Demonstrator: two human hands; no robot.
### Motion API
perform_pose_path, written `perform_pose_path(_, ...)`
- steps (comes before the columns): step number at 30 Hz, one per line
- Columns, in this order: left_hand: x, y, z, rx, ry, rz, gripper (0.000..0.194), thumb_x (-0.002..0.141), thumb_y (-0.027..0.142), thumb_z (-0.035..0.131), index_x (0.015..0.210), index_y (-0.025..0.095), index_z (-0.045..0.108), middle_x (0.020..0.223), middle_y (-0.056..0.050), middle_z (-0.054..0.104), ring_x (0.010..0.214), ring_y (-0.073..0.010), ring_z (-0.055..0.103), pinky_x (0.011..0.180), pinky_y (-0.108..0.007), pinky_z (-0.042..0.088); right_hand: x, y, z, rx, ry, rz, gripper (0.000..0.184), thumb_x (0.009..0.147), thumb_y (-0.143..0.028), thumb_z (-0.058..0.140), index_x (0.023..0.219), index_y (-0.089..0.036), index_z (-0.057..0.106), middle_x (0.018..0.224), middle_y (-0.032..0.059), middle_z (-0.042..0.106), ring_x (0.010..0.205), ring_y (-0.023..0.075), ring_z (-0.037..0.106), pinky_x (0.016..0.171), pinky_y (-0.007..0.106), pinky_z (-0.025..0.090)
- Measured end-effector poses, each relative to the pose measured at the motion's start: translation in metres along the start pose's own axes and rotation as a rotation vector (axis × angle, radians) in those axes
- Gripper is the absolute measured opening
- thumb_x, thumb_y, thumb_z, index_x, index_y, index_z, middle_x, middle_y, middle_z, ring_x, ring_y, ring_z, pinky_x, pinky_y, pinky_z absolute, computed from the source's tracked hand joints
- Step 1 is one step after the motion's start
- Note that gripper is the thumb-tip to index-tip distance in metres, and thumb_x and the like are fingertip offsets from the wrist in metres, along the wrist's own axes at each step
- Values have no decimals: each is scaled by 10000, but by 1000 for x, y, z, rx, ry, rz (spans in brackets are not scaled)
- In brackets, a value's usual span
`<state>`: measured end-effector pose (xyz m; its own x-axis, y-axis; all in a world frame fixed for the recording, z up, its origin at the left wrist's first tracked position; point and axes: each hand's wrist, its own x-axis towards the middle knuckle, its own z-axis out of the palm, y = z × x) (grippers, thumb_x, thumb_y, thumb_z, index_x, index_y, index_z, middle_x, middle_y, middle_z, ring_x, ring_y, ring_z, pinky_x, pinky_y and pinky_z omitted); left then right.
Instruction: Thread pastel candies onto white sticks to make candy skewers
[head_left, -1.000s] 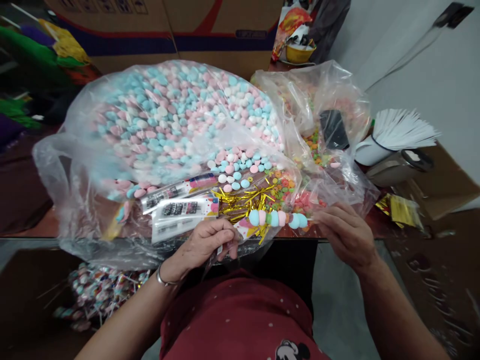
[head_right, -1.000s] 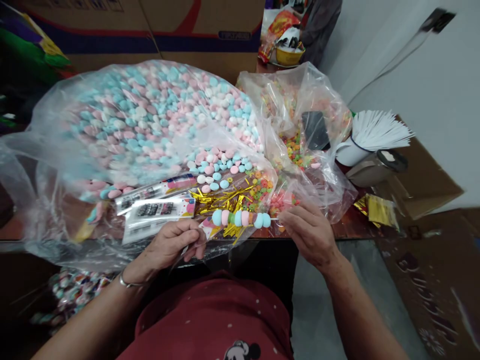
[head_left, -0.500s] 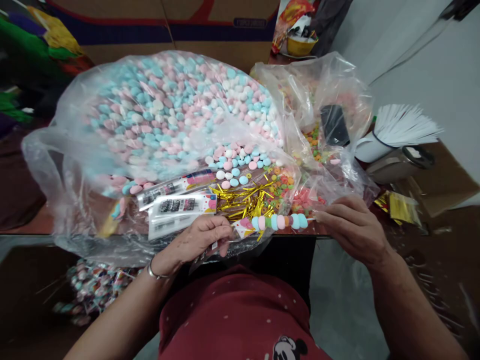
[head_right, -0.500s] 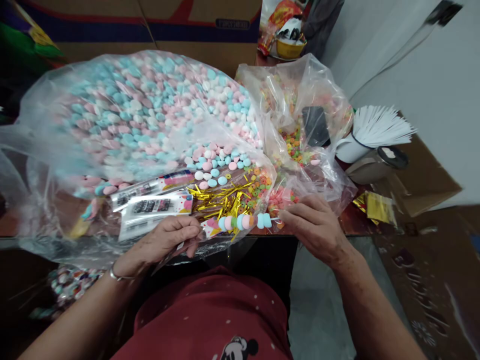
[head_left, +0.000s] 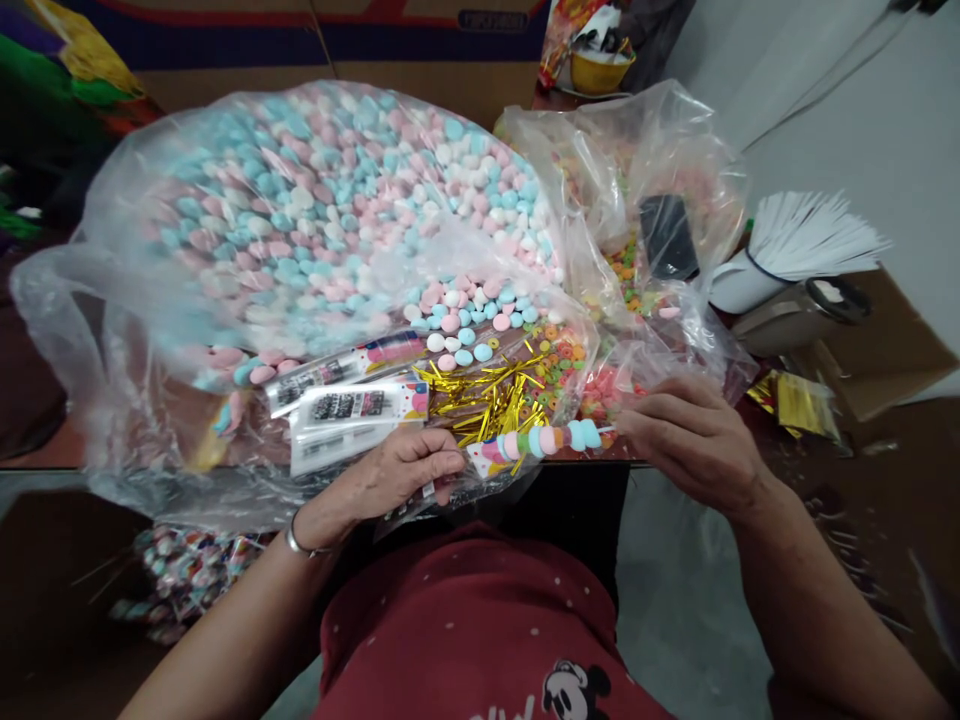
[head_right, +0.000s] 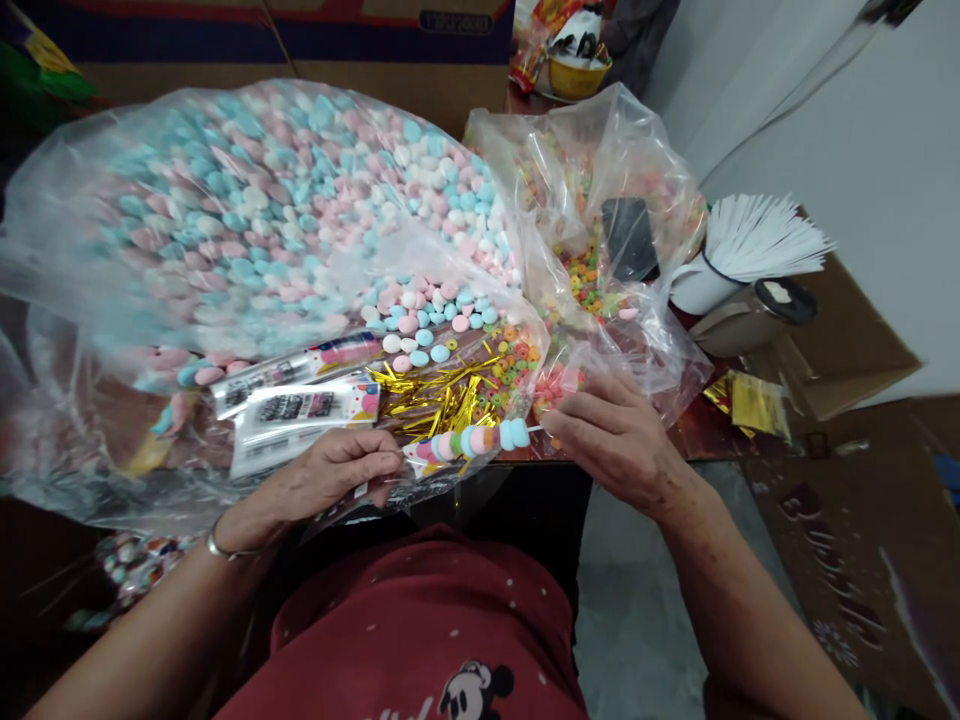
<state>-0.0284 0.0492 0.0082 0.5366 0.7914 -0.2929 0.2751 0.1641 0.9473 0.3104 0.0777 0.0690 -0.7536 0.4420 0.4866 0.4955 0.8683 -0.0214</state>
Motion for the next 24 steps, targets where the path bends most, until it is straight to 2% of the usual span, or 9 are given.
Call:
perform_pose_path(4,-2,2,0,-6,36,-1,397,904,454,559,646,160,625,563,4,607,521,-93,477,517,-204,353,-1,1,-1,22,-24,45,116,951,-242,559,1029,-236,645,871,45,719,773,185,586,710,363,466)
perform_pose_path(8,-3,3,1,-20,17,-23,405,894,465,569,640,155,619,563,-7,619,525,-98,493,521,-206,355,2,0,4,79,-85,65,149,963,-213,509,978,-231,656,854,40,715,763,175,610,745,369,483)
perform_pose_path(13,-3,1,2,-52,-1,-16,400,890,471,583,651,152,611,571,-14,633,537,-104,518,544,-211,387,9,-1,9,74,-29,6,114,931,-156,531,925,-200,636,798,43,693,742,172,588,700,341,467)
perform_pose_path(19,-2,0,3,-63,-12,21,375,894,456,592,676,153,623,585,-13,641,551,-107,538,557,-215,404,12,-7,19,137,15,7,89,909,-128,556,944,-194,605,794,36,684,718,158,587,700,326,477)
perform_pose_path(24,-3,0,5,-97,-31,16,351,874,458,621,696,156,621,593,-3,630,545,-103,533,543,-214,400,12,-7,25,202,0,36,94,912,-131,543,945,-207,586,797,25,679,727,152,601,740,333,485)
